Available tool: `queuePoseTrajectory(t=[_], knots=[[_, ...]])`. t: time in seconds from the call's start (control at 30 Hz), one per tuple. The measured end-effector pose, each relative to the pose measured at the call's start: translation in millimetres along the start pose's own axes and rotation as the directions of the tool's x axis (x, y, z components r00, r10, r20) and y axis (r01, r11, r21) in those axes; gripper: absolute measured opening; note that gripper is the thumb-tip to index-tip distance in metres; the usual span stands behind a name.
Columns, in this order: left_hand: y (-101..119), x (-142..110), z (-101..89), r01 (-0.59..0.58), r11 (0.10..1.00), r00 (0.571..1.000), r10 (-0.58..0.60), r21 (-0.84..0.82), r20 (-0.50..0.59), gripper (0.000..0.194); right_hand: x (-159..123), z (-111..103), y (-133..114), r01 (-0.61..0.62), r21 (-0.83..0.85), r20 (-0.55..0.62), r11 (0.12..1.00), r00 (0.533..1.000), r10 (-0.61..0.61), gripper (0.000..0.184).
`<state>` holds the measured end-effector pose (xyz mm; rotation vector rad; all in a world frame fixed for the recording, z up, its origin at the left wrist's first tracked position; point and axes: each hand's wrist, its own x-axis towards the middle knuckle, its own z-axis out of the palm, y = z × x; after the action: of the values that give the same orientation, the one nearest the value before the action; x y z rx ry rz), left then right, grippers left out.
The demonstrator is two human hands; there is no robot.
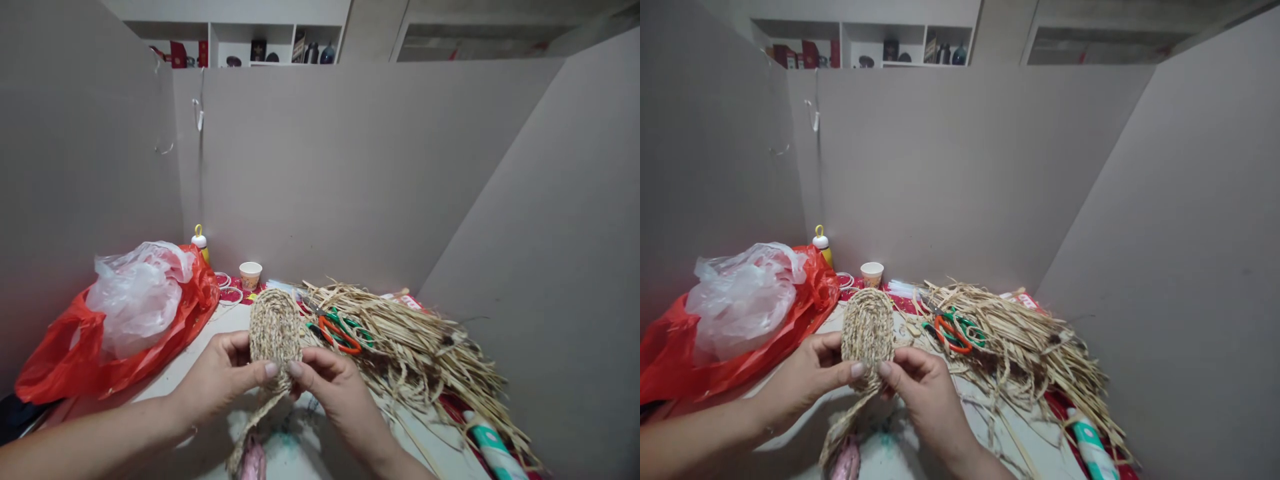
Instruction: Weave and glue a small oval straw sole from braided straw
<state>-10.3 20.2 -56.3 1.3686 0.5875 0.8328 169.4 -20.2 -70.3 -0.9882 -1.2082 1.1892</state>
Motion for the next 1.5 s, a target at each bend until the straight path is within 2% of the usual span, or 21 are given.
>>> queuePoseTrajectory(t=[0.13,0.37,0.5,0.53,0.6,0.67,0.73,0.77,0.83,0.9,0.93,1.0,1.03,1.1,1.17,1.23,1.3,1.37,1.43,1.5], knots=[[-1,1,0.6,-0.006,1.0,0.998,0.007,-0.026,0.069,0.034,0,0,1,0.029,0.011,-0.08,1.0,0.996,-0.028,0.031],[-9,-3,1.2,-0.056,0.998,0.997,0.055,0.01,0.057,0.027,-4,2,2,0.024,0.008,-0.021,1.0,0.999,-0.024,0.029],[-6,-3,2.2,-0.04,0.999,0.993,0.037,0.024,0.116,0.026,-5,2,3,0.01,-0.071,-0.05,0.997,0.999,-0.014,0.03],[-5,-2,1.7,-0.04,0.999,0.993,0.036,0.03,0.11,0.028,-5,1,2,0.012,-0.095,-0.064,0.995,0.998,-0.018,0.031],[-2,-1,0.1,-0.061,0.996,0.998,0.061,0.057,0.014,0.038,-5,-3,1,0.042,-0.155,-0.098,0.987,0.993,-0.058,0.031],[-1,-1,-0.6,-0.08,0.993,0.99,0.09,0.087,-0.113,0.05,-5,-7,0,0.127,-0.279,-0.171,0.952,0.969,-0.18,0.029],[-3,-4,1.5,-0.061,0.995,0.985,0.072,0.075,-0.156,0.061,-5,-11,-1,0.264,-0.496,-0.198,0.827,0.894,-0.403,0.024],[-5,-6,3.8,-0.041,0.998,0.99,0.046,0.044,-0.135,0.065,-6,-12,0,0.331,-0.609,-0.154,0.721,0.843,-0.516,0.02],[-9,-11,10.0,-0.017,0.999,0.999,0.016,-0.041,-0.037,0.069,-8,-10,4,0.447,-0.755,0.028,0.48,0.754,-0.657,0.013],[-14,-14,16.0,-0.046,0.993,0.997,0.052,-0.106,0.061,0.064,-11,-4,11,0.531,-0.793,0.223,0.297,0.708,-0.67,0.011],[-15,-14,18.0,-0.067,0.992,0.994,0.075,-0.112,0.076,0.056,-13,-1,15,0.557,-0.795,0.293,0.24,0.7,-0.651,0.012],[-17,-12,18.8,-0.076,0.993,0.996,0.079,-0.089,0.035,0.04,-16,5,19,0.572,-0.799,0.368,0.186,0.71,-0.6,0.014],[-17,-10,17.5,-0.065,0.994,0.998,0.064,-0.084,-0.007,0.036,-17,6,20,0.574,-0.797,0.382,0.187,0.719,-0.58,0.017],[-14,-5,12.3,-0.03,0.994,0.997,0.021,-0.107,-0.078,0.031,-18,5,18,0.578,-0.779,0.366,0.245,0.735,-0.57,0.023],[-7,0,4.9,-0.016,0.988,0.993,-0.002,-0.153,-0.119,0.027,-17,1,12,0.567,-0.739,0.282,0.364,0.751,-0.597,0.025],[3,4,-2.5,-0.041,0.979,0.989,0.011,-0.201,-0.147,0.026,-16,-4,6,0.489,-0.69,0.109,0.533,0.798,-0.592,0.017],[14,6,-8.7,-0.06,0.973,0.989,0.028,-0.222,-0.142,0.026,-13,-6,1,0.357,-0.594,-0.081,0.721,0.865,-0.495,0.013],[22,6,-12.9,-0.038,0.979,0.994,0.015,-0.202,-0.111,0.026,-10,-4,-2,0.208,-0.433,-0.194,0.877,0.929,-0.316,0.02],[25,5,-14.9,0.021,0.988,0.999,-0.028,-0.155,-0.043,0.026,-8,-1,-3,0.092,-0.259,-0.216,0.961,0.965,-0.15,0.03],[23,4,-14.8,0.085,0.991,0.995,-0.08,-0.107,0.052,0.029,-7,2,-3,0.026,-0.123,-0.193,0.992,0.98,-0.05,0.035]])
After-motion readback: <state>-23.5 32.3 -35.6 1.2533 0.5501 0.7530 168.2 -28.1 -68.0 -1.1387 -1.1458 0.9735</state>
